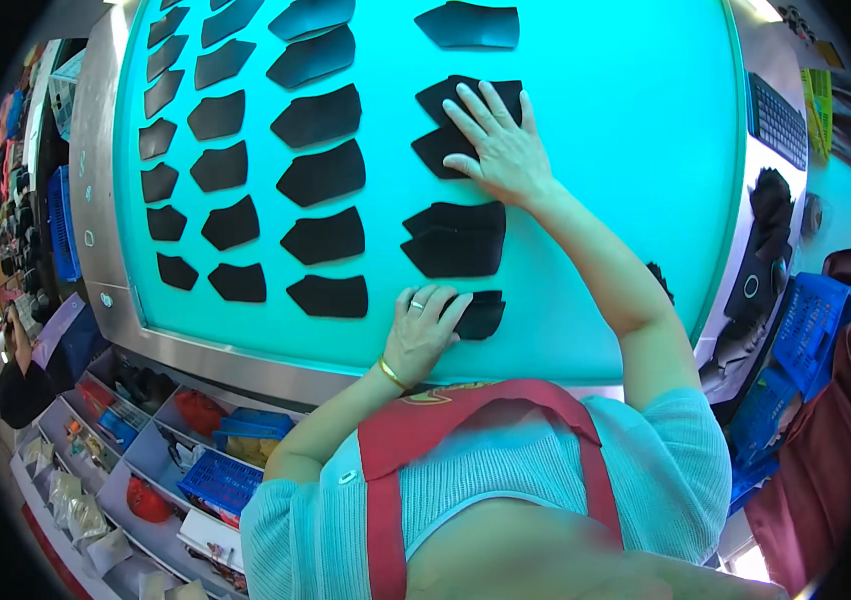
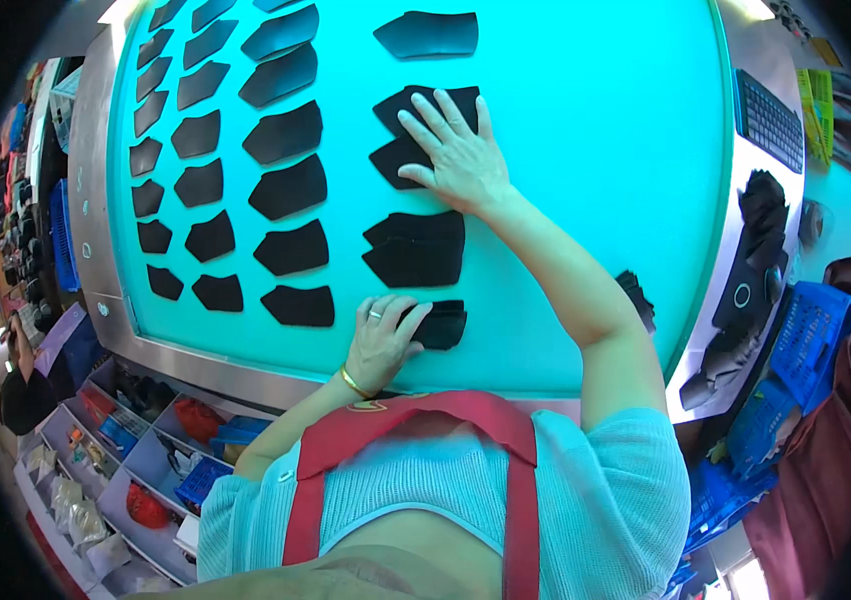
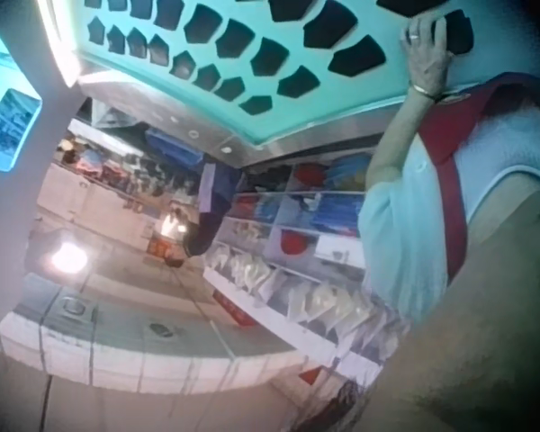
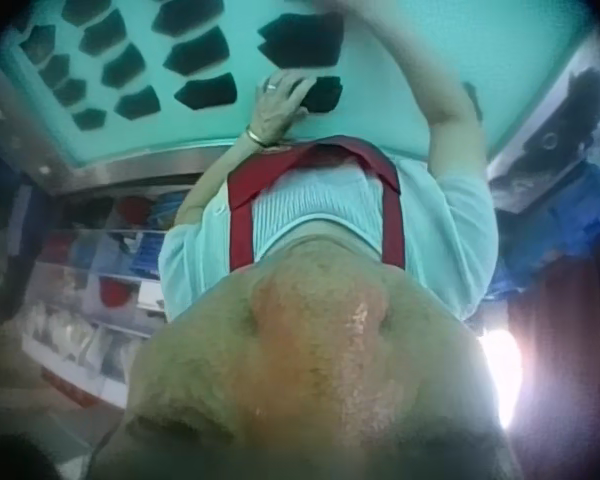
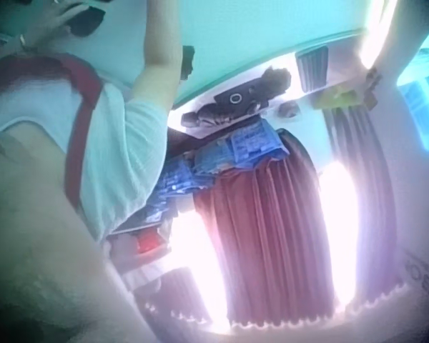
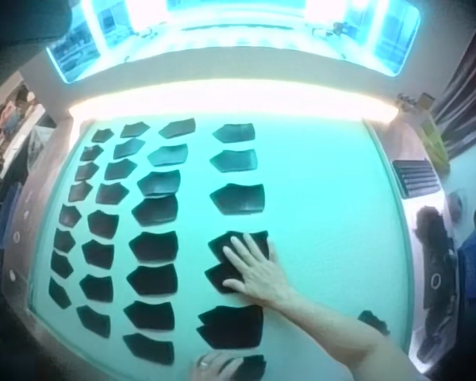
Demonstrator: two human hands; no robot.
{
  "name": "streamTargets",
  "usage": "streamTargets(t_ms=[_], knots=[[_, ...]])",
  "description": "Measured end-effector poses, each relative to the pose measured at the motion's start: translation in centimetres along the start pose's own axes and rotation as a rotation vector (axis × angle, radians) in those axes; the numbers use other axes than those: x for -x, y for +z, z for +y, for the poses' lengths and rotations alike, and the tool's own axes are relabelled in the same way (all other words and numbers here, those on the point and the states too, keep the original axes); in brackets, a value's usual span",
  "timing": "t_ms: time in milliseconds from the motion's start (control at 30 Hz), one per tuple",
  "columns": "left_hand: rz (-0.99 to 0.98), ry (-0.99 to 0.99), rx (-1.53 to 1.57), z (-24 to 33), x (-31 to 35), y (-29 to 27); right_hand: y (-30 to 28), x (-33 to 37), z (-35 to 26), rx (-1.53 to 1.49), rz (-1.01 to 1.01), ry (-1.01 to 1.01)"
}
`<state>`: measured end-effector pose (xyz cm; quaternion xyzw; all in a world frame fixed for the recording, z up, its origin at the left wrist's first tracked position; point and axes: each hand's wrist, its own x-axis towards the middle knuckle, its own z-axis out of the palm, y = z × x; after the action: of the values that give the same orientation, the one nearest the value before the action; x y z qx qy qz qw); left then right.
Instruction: The person picks up black shoe components from a stack and arranges them in rows on a glowing light table.
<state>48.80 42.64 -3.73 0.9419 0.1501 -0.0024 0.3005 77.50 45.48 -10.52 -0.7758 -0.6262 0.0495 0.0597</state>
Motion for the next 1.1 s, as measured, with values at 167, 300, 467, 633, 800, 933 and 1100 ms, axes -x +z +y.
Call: streamTargets(t_ms=[167,300,467,633,800,933,1100], knots=[[0.096,0.109,-0.081,0.2,1.1,0.8,-1.2,3.6,-1.5,0.024,0.091,-0.021],[0.081,0.124,-0.172,0.8,1.0,1.3,-1.2,5.1,-2.5,0.080,0.003,-0.042],[0.047,0.123,-0.112,1.6,3.5,1.6,-3.5,9.5,-8.0,0.034,-0.116,-0.207],[0.070,0.185,-0.085,2.0,5.3,2.9,-0.7,15.7,-11.4,-0.128,-0.165,-0.282],[0.013,0.145,-0.074,2.0,5.5,2.8,-1.5,13.8,-9.2,-0.075,-0.079,-0.212],[-0.010,0.195,-0.084,2.1,4.9,2.6,-1.2,13.5,-7.1,0.019,-0.054,-0.063],[0.044,0.108,0.139,2.6,1.1,2.2,-4.2,14.2,-6.0,-0.202,0.031,0.039]])
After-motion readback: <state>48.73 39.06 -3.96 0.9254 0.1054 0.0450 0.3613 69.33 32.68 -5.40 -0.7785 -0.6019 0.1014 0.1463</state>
